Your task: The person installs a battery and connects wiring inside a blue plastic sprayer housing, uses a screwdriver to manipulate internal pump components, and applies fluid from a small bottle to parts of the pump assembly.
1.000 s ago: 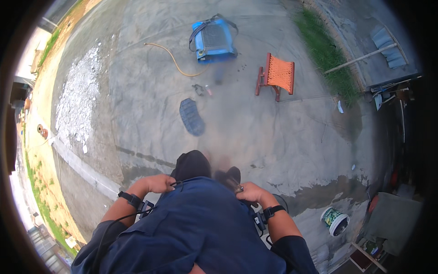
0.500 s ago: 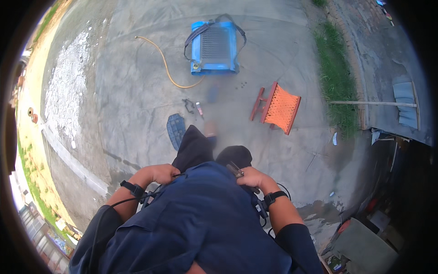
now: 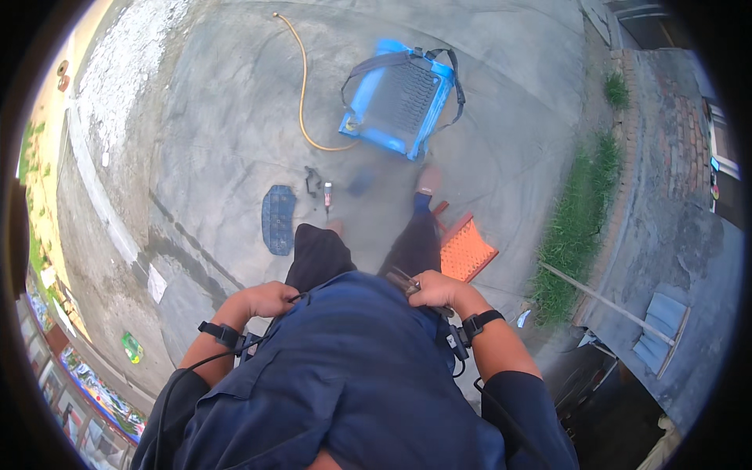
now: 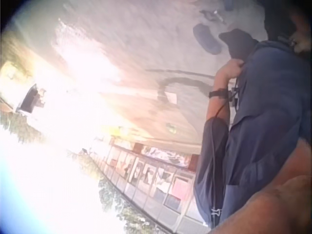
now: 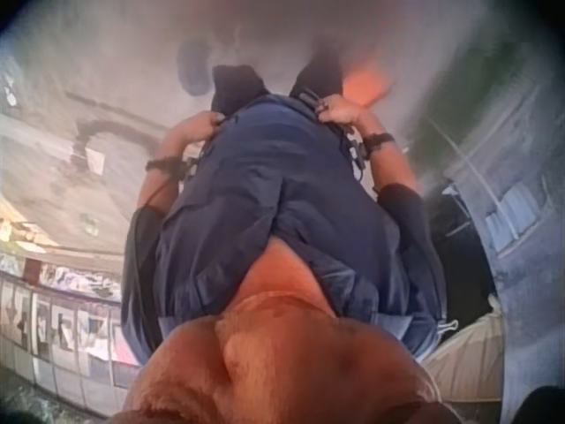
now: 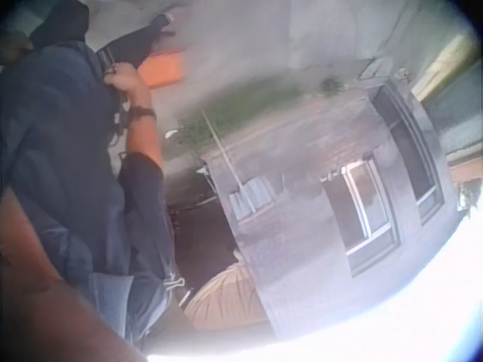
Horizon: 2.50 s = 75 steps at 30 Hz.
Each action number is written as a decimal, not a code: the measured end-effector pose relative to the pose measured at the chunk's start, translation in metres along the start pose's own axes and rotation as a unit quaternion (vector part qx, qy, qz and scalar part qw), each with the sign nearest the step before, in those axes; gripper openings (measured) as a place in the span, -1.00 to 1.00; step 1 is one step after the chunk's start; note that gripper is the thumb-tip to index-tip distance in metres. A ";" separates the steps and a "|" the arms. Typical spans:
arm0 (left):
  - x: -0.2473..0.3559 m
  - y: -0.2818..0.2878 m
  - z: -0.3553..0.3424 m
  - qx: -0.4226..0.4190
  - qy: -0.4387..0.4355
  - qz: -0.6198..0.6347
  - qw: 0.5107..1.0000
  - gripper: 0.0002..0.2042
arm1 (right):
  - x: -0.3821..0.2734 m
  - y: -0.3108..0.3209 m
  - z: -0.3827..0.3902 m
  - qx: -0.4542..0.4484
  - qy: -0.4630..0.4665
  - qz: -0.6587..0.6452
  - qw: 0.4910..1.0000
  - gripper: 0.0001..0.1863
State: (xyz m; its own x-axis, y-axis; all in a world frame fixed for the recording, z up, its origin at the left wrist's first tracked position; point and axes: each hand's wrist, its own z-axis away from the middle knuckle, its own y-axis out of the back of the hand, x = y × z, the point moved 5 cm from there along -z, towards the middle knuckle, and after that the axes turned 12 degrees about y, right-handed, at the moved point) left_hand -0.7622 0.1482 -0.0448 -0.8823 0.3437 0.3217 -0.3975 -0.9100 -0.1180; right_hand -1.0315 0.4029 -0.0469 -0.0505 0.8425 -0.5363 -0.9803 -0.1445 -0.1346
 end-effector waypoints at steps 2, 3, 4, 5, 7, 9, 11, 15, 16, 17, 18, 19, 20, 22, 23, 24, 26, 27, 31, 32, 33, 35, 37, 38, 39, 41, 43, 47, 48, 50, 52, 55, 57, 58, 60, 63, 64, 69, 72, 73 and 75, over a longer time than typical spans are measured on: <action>0.013 -0.012 -0.015 0.002 0.009 0.059 0.998 -0.77 | 0.003 0.036 -0.002 -0.028 -0.002 0.028 0.999 -0.80; 0.025 -0.019 -0.018 0.000 0.018 0.103 0.995 -0.78 | 0.005 0.051 -0.002 -0.052 -0.002 0.048 0.997 -0.79; 0.038 -0.026 -0.021 -0.001 0.021 0.114 0.993 -0.78 | 0.008 0.067 -0.002 -0.076 -0.002 0.066 0.995 -0.78; 0.050 -0.033 -0.024 0.003 0.035 0.156 0.987 -0.80 | 0.009 0.086 -0.001 -0.086 -0.005 0.071 0.994 -0.78; 0.068 -0.045 -0.031 0.007 0.051 0.206 0.977 -0.82 | 0.008 0.117 0.002 -0.138 -0.001 0.136 0.981 -0.80; 0.078 -0.059 -0.042 -0.008 0.069 0.299 0.952 -0.78 | 0.021 0.148 0.006 -0.139 -0.014 0.118 0.983 -0.82; 0.093 -0.068 -0.049 -0.017 0.077 0.361 0.929 -0.77 | 0.032 0.175 0.011 -0.138 -0.031 0.102 0.985 -0.84; 0.096 -0.081 -0.068 0.029 0.071 0.417 0.906 -0.73 | 0.030 0.212 0.005 -0.077 -0.014 0.044 0.996 -0.82; 0.096 -0.077 -0.070 0.064 0.071 0.379 0.920 -0.71 | 0.027 0.219 0.000 -0.041 -0.011 0.027 0.999 -0.81; 0.095 -0.078 -0.077 0.065 0.067 0.388 0.917 -0.71 | 0.024 0.225 -0.004 -0.004 -0.006 0.010 1.000 -0.81; 0.092 -0.076 -0.082 0.108 0.061 0.372 0.920 -0.71 | 0.020 0.227 -0.010 0.016 0.010 -0.031 0.999 -0.80; 0.089 -0.073 -0.087 0.152 0.056 0.356 0.921 -0.71 | 0.016 0.228 -0.016 0.012 0.008 -0.020 1.000 -0.80; 0.084 -0.072 -0.095 0.153 0.057 0.367 0.916 -0.77 | 0.008 0.231 -0.022 0.026 0.017 -0.024 0.999 -0.81; 0.086 -0.067 -0.101 0.163 0.041 0.379 0.910 -0.78 | -0.013 0.231 -0.030 0.043 0.027 -0.027 0.998 -0.85; 0.085 -0.063 -0.106 0.172 0.028 0.379 0.909 -0.78 | -0.014 0.232 -0.039 0.037 0.025 -0.017 0.999 -0.85; 0.079 -0.062 -0.116 0.166 0.026 0.385 0.907 -0.74 | -0.018 0.232 -0.049 0.049 0.057 -0.047 0.996 -0.86; 0.070 -0.066 -0.128 0.159 0.022 0.397 0.904 -0.73 | -0.027 0.232 -0.069 0.052 0.113 -0.090 0.988 -0.87; 0.071 -0.068 -0.133 0.149 0.017 0.402 0.903 -0.72 | -0.032 0.229 -0.078 0.047 0.110 -0.085 0.989 -0.87; 0.074 -0.086 -0.152 0.140 0.048 0.373 0.916 -0.70 | -0.042 0.221 -0.115 0.033 0.122 -0.087 0.988 -0.84; 0.076 -0.090 -0.160 0.193 0.032 0.312 0.930 -0.71 | -0.042 0.219 -0.125 0.020 0.132 -0.085 0.987 -0.83; 0.082 -0.085 -0.168 0.246 0.015 0.248 0.937 -0.72 | -0.040 0.220 -0.137 0.007 0.144 -0.082 0.986 -0.82; 0.088 -0.077 -0.185 0.280 0.023 0.259 0.924 -0.73 | -0.032 0.220 -0.157 -0.007 0.139 -0.076 0.987 -0.80; 0.100 -0.068 -0.200 0.304 0.035 0.271 0.913 -0.75 | -0.015 0.213 -0.177 -0.025 0.126 -0.075 0.989 -0.77; 0.108 -0.057 -0.211 0.315 0.011 0.307 0.898 -0.77 | -0.006 0.209 -0.185 -0.032 0.113 -0.086 0.989 -0.75; 0.116 -0.046 -0.221 0.333 -0.012 0.340 0.880 -0.78 | 0.002 0.207 -0.195 -0.040 0.106 -0.095 0.989 -0.72; 0.134 -0.025 -0.247 0.331 -0.048 0.366 0.869 -0.77 | 0.028 0.206 -0.214 -0.047 0.084 -0.082 0.992 -0.65; 0.157 0.001 -0.269 0.263 -0.109 0.413 0.865 -0.70 | 0.049 0.204 -0.232 -0.058 0.060 -0.088 0.993 -0.58; 0.187 0.038 -0.310 0.209 -0.151 0.382 0.887 -0.57 | 0.076 0.200 -0.258 -0.073 -0.002 -0.069 0.995 -0.50; 0.192 0.045 -0.319 0.222 -0.156 0.397 0.877 -0.52 | 0.084 0.198 -0.265 -0.068 0.014 -0.098 0.993 -0.47; 0.191 0.050 -0.343 0.261 -0.159 0.398 0.865 -0.45 | 0.093 0.201 -0.281 -0.075 0.029 -0.136 0.987 -0.41; 0.190 0.051 -0.366 0.262 -0.165 0.387 0.869 -0.46 | 0.102 0.203 -0.292 -0.044 0.045 -0.135 0.989 -0.40; 0.188 0.059 -0.384 0.232 -0.141 0.369 0.889 -0.50 | 0.107 0.201 -0.309 -0.020 0.073 -0.120 0.990 -0.36; 0.184 0.063 -0.394 0.204 -0.110 0.360 0.904 -0.54 | 0.106 0.197 -0.319 -0.028 0.088 -0.106 0.990 -0.34; 0.179 0.065 -0.398 0.215 -0.103 0.361 0.901 -0.58 | 0.101 0.196 -0.322 -0.020 0.137 -0.026 0.990 -0.35; 0.170 0.067 -0.404 0.282 -0.127 0.362 0.879 -0.66 | 0.091 0.193 -0.326 -0.008 0.190 0.055 0.980 -0.35; 0.158 0.064 -0.400 0.343 -0.122 0.382 0.849 -0.45 | 0.078 0.184 -0.329 -0.012 0.256 0.095 0.962 -0.38; 0.155 0.065 -0.400 0.333 -0.102 0.391 0.852 -0.37 | 0.075 0.183 -0.330 -0.004 0.281 0.091 0.955 -0.41; 0.140 0.057 -0.398 0.394 -0.080 0.414 0.817 -0.42 | 0.062 0.173 -0.334 -0.009 0.317 0.066 0.946 -0.48; 0.139 0.055 -0.384 0.419 -0.139 0.485 0.755 -0.44 | 0.053 0.169 -0.331 -0.039 0.339 0.033 0.939 -0.54; 0.138 0.054 -0.384 0.423 -0.140 0.486 0.752 -0.44 | 0.052 0.170 -0.332 -0.042 0.343 0.037 0.938 -0.54; 0.137 0.052 -0.384 0.418 -0.154 0.510 0.736 -0.44 | 0.052 0.176 -0.335 -0.040 0.290 0.011 0.956 -0.55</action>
State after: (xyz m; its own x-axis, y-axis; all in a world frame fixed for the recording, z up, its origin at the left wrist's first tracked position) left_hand -1.0005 0.2375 -0.3677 -0.4643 -0.5686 0.6790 0.8391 -0.5278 0.1317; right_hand -1.1425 0.2473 -0.3780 0.0658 0.4123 -0.9087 -0.9611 -0.2186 -0.1688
